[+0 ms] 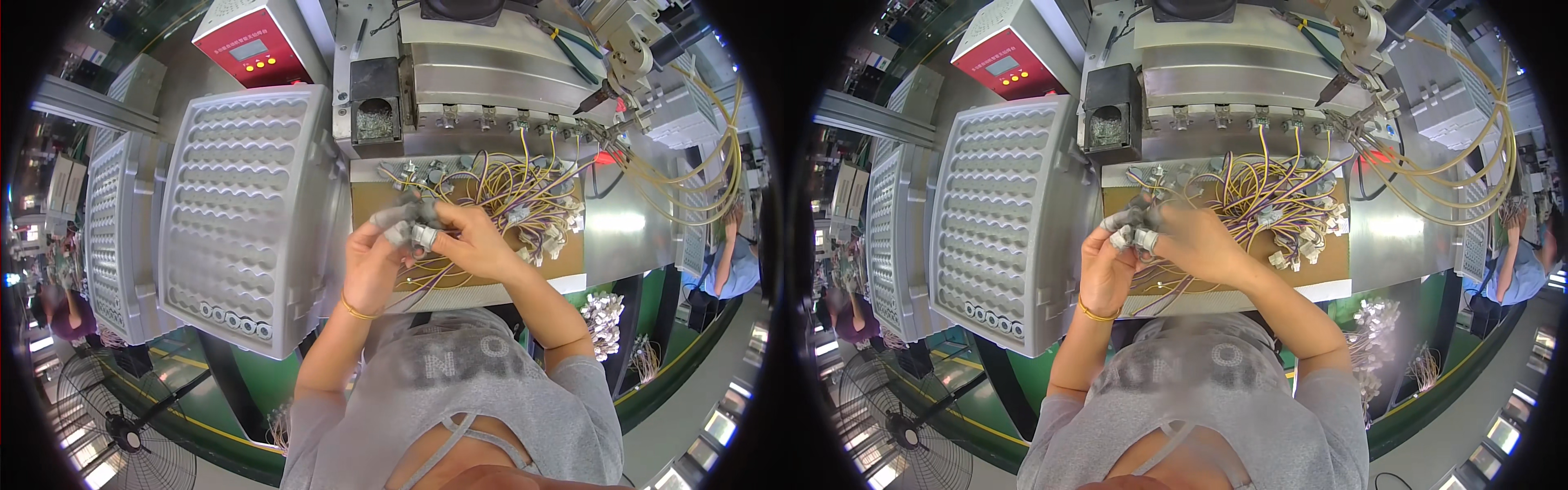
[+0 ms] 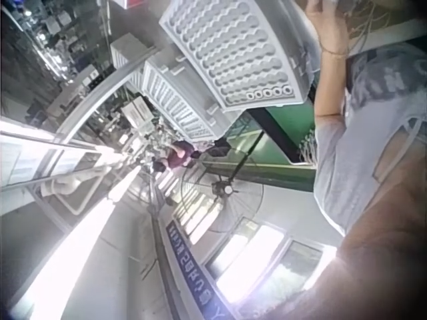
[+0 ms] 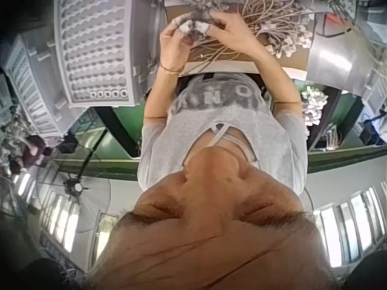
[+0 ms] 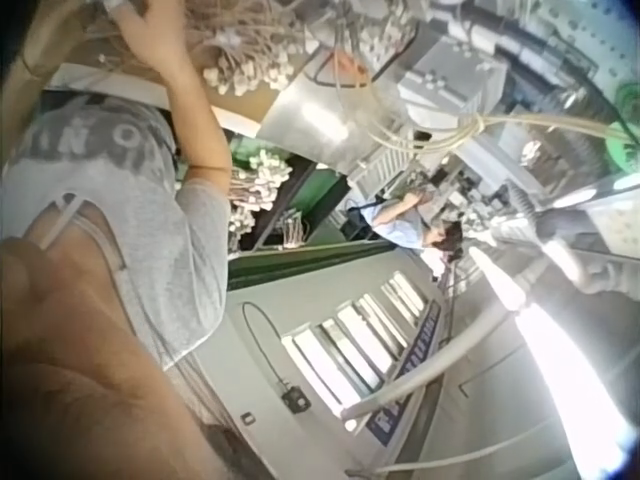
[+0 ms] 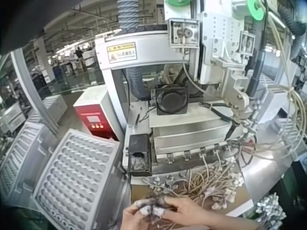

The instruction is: The person attaches components from a tray onto wire harness connectors by hand and inserts the assemblies into a machine. The person also shifts and replaces the component trays.

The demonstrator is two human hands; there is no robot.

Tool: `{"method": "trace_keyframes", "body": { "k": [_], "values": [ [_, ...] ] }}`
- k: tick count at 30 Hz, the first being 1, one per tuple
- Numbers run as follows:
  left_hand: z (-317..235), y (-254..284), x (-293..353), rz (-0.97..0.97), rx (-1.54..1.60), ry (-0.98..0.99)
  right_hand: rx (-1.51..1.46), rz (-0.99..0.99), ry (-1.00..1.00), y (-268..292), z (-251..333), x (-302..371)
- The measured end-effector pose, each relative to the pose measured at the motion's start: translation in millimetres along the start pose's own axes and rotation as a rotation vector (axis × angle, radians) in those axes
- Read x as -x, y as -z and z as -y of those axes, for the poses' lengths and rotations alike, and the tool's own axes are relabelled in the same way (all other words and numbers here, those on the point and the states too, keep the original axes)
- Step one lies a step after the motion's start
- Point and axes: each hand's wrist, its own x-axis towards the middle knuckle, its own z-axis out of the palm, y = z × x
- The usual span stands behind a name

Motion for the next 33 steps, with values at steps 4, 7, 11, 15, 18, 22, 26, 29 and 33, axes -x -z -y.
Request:
{"method": "trace_keyframes", "body": {
  "k": [4,7,11,15,18,22,26,29,33],
  "values": [
    [3,-6,2,0.16,0.094,0.013,0.021,0.136,-0.144,11,-2,-6],
    [29,15,-5,-0.016,-0.588,-0.307,-0.058,-0.209,-0.212,17,-29,-9],
    [44,52,16,0.351,-1.57,-0.238,-0.412,-0.648,-0.199,30,-39,-35],
    [41,50,29,0.391,-1.357,-0.2,-0.374,-0.73,-0.178,24,-38,-46],
    [28,65,19,0.088,-1.156,-0.3,-0.337,-0.713,-0.167,22,-33,-47],
    [9,88,0,-0.131,-1.24,-0.43,-0.435,-0.754,-0.151,10,-39,-53],
    [12,88,2,-0.011,-1.678,-0.575,-0.645,-0.852,-0.059,0,-43,-70],
    [18,89,10,-0.021,-1.842,-0.592,-0.272,-0.613,-0.187,21,-41,-54],
    [25,92,10,-0.066,-1.907,-0.662,0.688,-0.616,0.294,14,-14,-21]
  ]
}}
